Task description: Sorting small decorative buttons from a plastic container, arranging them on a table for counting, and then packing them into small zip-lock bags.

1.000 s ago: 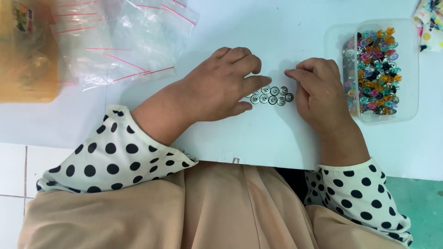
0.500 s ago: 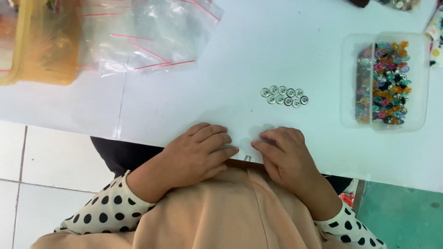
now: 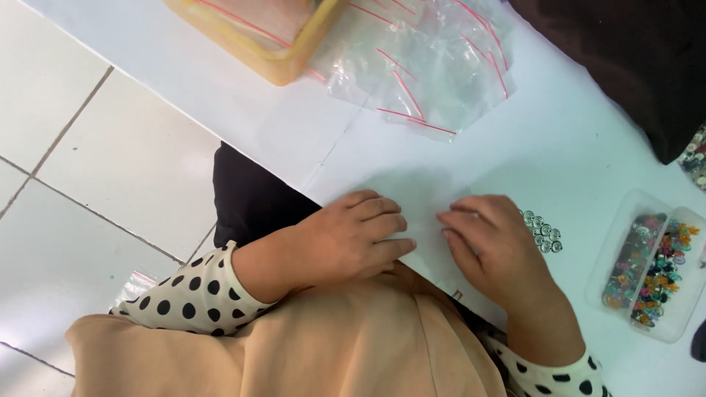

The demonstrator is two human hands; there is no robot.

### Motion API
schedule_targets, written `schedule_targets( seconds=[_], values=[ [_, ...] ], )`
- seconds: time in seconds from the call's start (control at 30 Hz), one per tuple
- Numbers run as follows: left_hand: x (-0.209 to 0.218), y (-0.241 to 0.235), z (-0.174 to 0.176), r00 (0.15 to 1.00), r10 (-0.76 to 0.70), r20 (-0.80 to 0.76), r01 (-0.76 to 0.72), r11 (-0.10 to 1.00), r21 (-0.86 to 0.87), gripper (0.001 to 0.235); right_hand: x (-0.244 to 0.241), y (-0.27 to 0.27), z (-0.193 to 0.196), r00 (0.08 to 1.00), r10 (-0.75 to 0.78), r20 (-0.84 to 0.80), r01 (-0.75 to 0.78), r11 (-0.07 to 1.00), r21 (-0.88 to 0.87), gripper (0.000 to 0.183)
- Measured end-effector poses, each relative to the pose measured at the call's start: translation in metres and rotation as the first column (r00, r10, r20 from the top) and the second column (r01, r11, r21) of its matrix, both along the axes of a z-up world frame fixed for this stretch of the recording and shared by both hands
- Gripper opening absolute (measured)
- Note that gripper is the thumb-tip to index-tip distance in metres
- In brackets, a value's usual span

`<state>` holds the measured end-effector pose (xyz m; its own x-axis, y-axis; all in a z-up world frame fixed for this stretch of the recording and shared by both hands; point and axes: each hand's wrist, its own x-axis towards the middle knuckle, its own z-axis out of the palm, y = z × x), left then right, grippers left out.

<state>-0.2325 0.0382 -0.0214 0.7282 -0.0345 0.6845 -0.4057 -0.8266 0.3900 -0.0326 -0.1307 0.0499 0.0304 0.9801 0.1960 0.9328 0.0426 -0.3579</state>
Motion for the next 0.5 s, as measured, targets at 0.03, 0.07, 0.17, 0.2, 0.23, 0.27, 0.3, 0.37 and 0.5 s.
schedule_targets(
  seconds=[0.03, 0.07, 0.17, 0.2, 0.23, 0.27, 0.3, 0.37, 0.5],
  values=[
    [-0.005, 0.004, -0.003, 1.000, 0.013, 0.004, -0.013, 1.000, 0.000, 0.028, 0.005, 0.013, 0.000, 1.000, 0.013, 0.004, -0.013, 1.000, 0.000, 0.014],
    [-0.010, 0.007, -0.006, 0.999, 0.045, -0.010, -0.045, 0.999, -0.005, 0.026, 0.011, 0.026, 0.000, 1.000, -0.005, 0.020, 0.005, 1.000, 0.019, 0.016],
    [-0.013, 0.007, -0.015, 0.993, 0.118, 0.026, -0.118, 0.993, -0.009, 0.023, 0.017, 0.072, 0.002, 0.998, -0.023, 0.059, 0.017, 0.995, 0.096, 0.021],
    [-0.013, 0.004, -0.018, 0.986, 0.151, 0.072, -0.150, 0.989, -0.012, 0.021, 0.017, 0.087, 0.003, 0.996, -0.030, 0.078, 0.018, 0.989, 0.149, 0.024],
    [-0.012, 0.002, -0.018, 0.986, 0.150, 0.075, -0.149, 0.989, -0.013, 0.021, 0.016, 0.097, -0.004, 0.996, -0.031, 0.081, 0.019, 0.989, 0.148, 0.024],
    [-0.011, 0.000, -0.018, 0.978, 0.185, 0.095, -0.185, 0.983, -0.006, 0.021, 0.016, 0.107, -0.011, 0.994, -0.064, 0.086, 0.047, 0.980, 0.193, 0.030],
    [-0.009, 0.000, -0.018, 0.967, 0.224, 0.120, -0.226, 0.974, 0.002, 0.021, 0.017, 0.120, -0.017, 0.991, -0.092, 0.092, 0.068, 0.968, 0.242, 0.036],
    [-0.007, -0.001, -0.024, 0.964, 0.235, 0.126, -0.235, 0.972, -0.011, 0.022, 0.017, 0.128, -0.034, 0.988, -0.115, 0.100, 0.087, 0.966, 0.245, 0.037],
    [-0.005, -0.004, -0.027, 0.958, 0.253, 0.137, -0.251, 0.967, -0.033, 0.025, 0.014, 0.130, -0.045, 0.977, -0.174, 0.126, 0.136, 0.954, 0.265, 0.020]
  ],
)
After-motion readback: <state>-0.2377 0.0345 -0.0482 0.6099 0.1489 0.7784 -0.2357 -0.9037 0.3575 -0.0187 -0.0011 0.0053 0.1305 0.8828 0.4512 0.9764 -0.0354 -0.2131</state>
